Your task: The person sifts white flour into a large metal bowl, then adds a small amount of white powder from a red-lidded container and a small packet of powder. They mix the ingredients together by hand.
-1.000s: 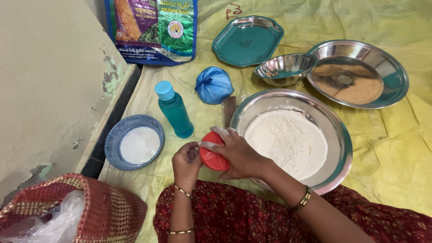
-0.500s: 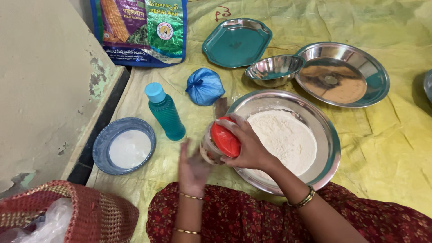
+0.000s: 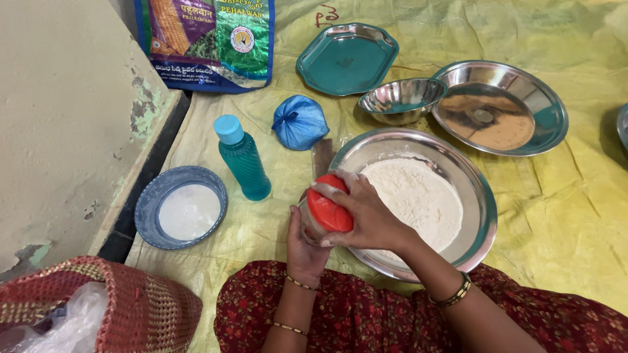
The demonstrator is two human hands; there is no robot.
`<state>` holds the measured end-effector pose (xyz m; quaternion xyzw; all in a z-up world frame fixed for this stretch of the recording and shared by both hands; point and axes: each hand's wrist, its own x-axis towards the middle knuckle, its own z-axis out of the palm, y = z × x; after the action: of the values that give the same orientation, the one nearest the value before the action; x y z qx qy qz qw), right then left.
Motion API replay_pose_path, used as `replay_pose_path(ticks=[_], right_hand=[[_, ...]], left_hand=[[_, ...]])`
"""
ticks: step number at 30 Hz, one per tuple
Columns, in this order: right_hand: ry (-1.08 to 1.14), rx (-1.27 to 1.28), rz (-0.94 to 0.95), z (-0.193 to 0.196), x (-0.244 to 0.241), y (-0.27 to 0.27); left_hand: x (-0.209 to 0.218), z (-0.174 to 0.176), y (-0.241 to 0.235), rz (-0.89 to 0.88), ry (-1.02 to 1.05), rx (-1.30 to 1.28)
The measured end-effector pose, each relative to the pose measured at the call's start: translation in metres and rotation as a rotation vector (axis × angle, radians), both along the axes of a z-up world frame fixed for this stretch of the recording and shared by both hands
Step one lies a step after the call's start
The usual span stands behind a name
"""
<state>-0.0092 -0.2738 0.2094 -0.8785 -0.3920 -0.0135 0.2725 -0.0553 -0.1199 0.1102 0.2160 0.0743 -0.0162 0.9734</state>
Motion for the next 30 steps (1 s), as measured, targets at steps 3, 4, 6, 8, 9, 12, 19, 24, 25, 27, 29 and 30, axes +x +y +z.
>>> replay_pose_path(ticks=[3,4,6,8,9,12,19,24,25,27,29,30], right_hand=[[-0.022,-0.068,0.009,0.001,-0.005,0.005],[-0.036,-0.081,0.014,0.001,-0.006,0.005],[-0.125,-0.021,0.056,-0.002,-0.008,0.008],[-0.214,0.006,0.088,-0.008,-0.011,0.009],[-0.258,0.003,0.100,-0.010,-0.012,0.008],[-0.325,0.010,0.108,-0.019,-0.015,0.007],[-0.067,0.317,-0.191,-0.032,-0.037,0.026],[-0.015,0.230,-0.208,-0.027,-0.049,0.030],[0.000,0.174,-0.196,-0.025,-0.048,0.026],[-0.186,0.149,-0.032,-0.018,-0.043,0.010],[-0.350,0.087,0.111,-0.015,-0.039,-0.006],[-0.420,0.039,0.173,-0.013,-0.037,-0.013]], left_hand=[[0.000,0.000,0.000,0.000,-0.023,-0.067],[0.000,0.000,0.001,-0.009,-0.030,-0.096],[-0.001,0.000,0.002,-0.012,-0.048,-0.117],[-0.002,0.002,0.004,-0.009,-0.061,-0.101],[-0.003,0.003,0.006,-0.005,-0.065,-0.074],[-0.006,0.007,0.007,-0.003,-0.085,-0.049],[-0.010,0.014,-0.007,0.221,-0.178,0.136],[-0.010,0.010,0.003,0.191,-0.126,0.166],[-0.010,0.009,0.006,0.174,-0.115,0.160],[-0.005,0.007,0.015,0.021,-0.057,-0.029],[-0.002,0.006,0.017,-0.084,-0.044,-0.074],[-0.003,0.006,0.016,-0.111,-0.063,-0.025]])
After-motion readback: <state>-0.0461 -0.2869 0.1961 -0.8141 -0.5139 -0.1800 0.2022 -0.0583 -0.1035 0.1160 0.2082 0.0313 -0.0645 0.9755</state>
